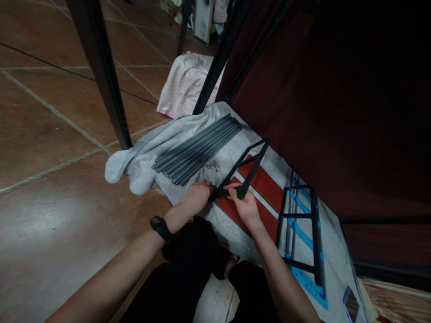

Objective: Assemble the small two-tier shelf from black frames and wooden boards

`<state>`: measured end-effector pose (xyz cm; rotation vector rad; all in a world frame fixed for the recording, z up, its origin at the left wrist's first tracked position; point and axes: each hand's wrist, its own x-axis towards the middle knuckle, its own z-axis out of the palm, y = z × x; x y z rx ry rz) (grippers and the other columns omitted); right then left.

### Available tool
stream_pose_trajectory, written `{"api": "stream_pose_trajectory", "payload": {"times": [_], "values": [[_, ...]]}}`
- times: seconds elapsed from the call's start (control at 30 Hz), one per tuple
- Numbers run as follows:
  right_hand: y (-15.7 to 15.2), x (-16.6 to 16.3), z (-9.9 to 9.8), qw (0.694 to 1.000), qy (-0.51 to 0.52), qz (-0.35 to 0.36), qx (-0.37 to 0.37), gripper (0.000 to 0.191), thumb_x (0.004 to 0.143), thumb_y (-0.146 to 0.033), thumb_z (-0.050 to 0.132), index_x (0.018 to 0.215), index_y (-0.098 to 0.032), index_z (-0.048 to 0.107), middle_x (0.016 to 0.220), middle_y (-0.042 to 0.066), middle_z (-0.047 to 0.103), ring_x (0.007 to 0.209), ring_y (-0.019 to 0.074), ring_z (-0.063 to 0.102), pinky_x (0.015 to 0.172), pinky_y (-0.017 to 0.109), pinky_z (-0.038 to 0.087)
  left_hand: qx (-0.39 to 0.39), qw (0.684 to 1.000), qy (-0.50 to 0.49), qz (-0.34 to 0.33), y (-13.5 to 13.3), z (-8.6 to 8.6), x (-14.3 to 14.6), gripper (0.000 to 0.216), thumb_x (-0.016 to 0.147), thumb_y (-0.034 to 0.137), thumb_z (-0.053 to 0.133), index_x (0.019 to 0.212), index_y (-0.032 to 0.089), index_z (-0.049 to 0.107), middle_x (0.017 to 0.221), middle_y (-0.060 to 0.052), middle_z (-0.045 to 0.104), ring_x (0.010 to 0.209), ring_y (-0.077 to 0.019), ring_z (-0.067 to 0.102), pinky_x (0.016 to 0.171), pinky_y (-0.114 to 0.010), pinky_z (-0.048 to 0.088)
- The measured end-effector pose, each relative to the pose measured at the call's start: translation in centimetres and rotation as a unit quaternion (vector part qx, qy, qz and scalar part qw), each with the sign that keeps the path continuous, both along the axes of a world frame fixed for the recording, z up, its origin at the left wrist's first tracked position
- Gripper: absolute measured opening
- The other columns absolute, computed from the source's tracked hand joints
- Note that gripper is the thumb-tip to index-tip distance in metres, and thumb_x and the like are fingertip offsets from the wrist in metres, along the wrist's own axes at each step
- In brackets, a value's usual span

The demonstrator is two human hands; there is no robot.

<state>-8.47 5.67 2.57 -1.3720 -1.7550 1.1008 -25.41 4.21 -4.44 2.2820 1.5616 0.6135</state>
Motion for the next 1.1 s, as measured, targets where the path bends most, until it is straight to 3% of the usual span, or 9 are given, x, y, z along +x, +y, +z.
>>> {"api": "stream_pose_trajectory", "payload": {"times": [0.27, 0.6, 0.9, 1.1], "values": [[-0.3, -0.9, 1.8, 1.0, 0.022, -0.006, -0.021, 0.03, 0.083, -0.047, 0.063, 0.092, -0.019, 0.065, 0.099, 0.007, 0.071, 0.093, 0.0222, 0.068, 0.082, 0.039, 0.057, 0.054, 0.998, 0.009, 0.016, 0.3, 0.0, -0.3, 0.02, 0.09, 0.016, 0.052, 0.081, 0.017, 0.069, 0.083, -0.007, 0.063, 0.085, -0.0234, 0.051, 0.074, -0.038, 0.035], [-1.8, -0.9, 0.6, 0.998, 0.023, -0.049, -0.018, 0.025, 0.087, -0.044, 0.06, 0.093, -0.02, 0.065, 0.103, 0.007, 0.07, 0.097, 0.0219, 0.067, 0.088, 0.041, 0.055, 0.113, 0.992, 0.05, -0.021, 0.6, -1.0, -0.7, 0.014, 0.087, 0.012, 0.057, 0.076, 0.016, 0.066, 0.077, -0.008, 0.061, 0.086, -0.0247, 0.05, 0.072, -0.038, 0.03], [-0.2, -1.8, 0.9, 0.999, -0.036, -0.007, -0.005, 0.025, 0.086, -0.044, 0.062, 0.093, -0.02, 0.066, 0.099, 0.006, 0.071, 0.093, 0.0219, 0.067, 0.088, 0.041, 0.054, 0.118, 0.992, 0.034, -0.037, 1.2, -1.2, -1.4, 0.017, 0.09, 0.016, 0.055, 0.076, 0.017, 0.064, 0.079, -0.006, 0.061, 0.088, -0.0242, 0.049, 0.075, -0.039, 0.03], [-0.3, -0.5, 1.3, 0.999, -0.043, 0.0, -0.012, 0.029, 0.085, -0.046, 0.064, 0.098, -0.021, 0.068, 0.104, 0.007, 0.071, 0.088, 0.0217, 0.069, 0.083, 0.039, 0.056, 0.118, 0.993, 0.016, -0.019, 1.2, -1.5, -1.4, 0.016, 0.09, 0.017, 0.056, 0.076, 0.017, 0.063, 0.08, -0.005, 0.06, 0.089, -0.0235, 0.048, 0.075, -0.039, 0.03]]}}
